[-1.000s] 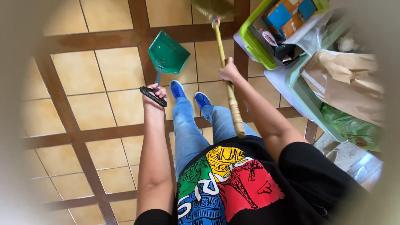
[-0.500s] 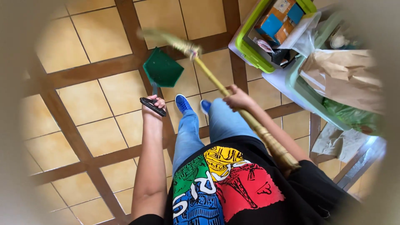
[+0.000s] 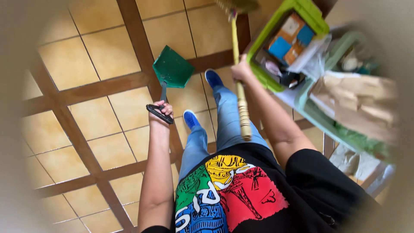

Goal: The person sweeps a tiled floor using a broom and dustpan, moving debris into the dustpan while walking around a room containing storage bins and a green chair.

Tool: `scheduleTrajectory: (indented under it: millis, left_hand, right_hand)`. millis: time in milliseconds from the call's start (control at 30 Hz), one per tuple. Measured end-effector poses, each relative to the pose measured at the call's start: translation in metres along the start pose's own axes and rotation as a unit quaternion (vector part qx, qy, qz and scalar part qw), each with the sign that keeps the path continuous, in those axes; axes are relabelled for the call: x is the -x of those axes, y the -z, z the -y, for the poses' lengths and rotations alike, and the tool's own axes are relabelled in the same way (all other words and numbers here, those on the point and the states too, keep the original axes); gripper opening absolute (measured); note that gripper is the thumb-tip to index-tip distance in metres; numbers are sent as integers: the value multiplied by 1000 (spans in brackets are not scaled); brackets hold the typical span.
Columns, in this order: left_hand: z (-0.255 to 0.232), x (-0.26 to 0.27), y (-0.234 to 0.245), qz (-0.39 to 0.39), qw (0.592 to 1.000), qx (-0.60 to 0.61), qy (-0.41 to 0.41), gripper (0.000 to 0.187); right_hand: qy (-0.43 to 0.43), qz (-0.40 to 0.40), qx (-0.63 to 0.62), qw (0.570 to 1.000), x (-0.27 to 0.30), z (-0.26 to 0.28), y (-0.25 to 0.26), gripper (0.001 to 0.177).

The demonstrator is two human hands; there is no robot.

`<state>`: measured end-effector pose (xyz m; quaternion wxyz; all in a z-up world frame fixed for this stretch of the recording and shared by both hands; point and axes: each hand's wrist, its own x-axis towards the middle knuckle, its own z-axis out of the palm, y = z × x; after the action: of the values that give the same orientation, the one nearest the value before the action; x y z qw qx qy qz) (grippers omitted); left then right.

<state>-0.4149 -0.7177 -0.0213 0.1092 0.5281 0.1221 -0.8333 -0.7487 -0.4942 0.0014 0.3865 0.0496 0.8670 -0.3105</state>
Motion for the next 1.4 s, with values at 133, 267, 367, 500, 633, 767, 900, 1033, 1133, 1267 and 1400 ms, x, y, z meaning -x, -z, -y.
scheduleTrajectory:
  millis: [133, 267, 367, 500, 633, 767, 900, 1033, 1133, 1267, 1400]
  left_hand:
    - [8, -26, -33, -17, 1000, -6, -3, 18]
    - [17, -63, -63, -18, 1000, -6, -12, 18]
    - [26, -47, -100, -11, 1000, 9, 3, 20]
    - [26, -50, -117, -30, 999, 40, -14, 21]
    - [18, -59, -133, -23, 999, 35, -21, 19]
    - [15, -57, -152, -17, 999, 31, -28, 20]
    - [1, -80, -164, -7, 999, 28, -37, 21]
    - [-20, -91, -172, 7, 1000, 17, -15, 20]
    - [-43, -106, -168, 29, 999, -20, 6, 20]
    - [-59, -95, -191, 11, 999, -9, 40, 19]
    - [-78, -94, -207, -13, 999, -22, 39, 18]
  right_hand:
    - [-105, -5, -64, 992, -10, 21, -8, 56]
    - [-30, 225, 94, 969, -65, -50, -18, 48]
    - [-54, 317, 26, 946, -43, -30, 43, 67]
    - [-129, 281, -31, 950, -7, 30, 132, 72]
    - [-60, 208, 40, 976, -31, 55, 168, 64]
    - [-35, 127, 102, 986, -42, 107, 159, 60]
    - [-43, 88, 148, 984, -54, 162, 128, 57]
    - [-88, 95, 144, 981, -113, 125, 66, 67]
    - [-101, 139, 81, 982, -136, 96, 30, 81]
    - [6, 257, 18, 966, -111, 88, 36, 16]
    - [-141, 175, -89, 970, -39, 120, 78, 69]
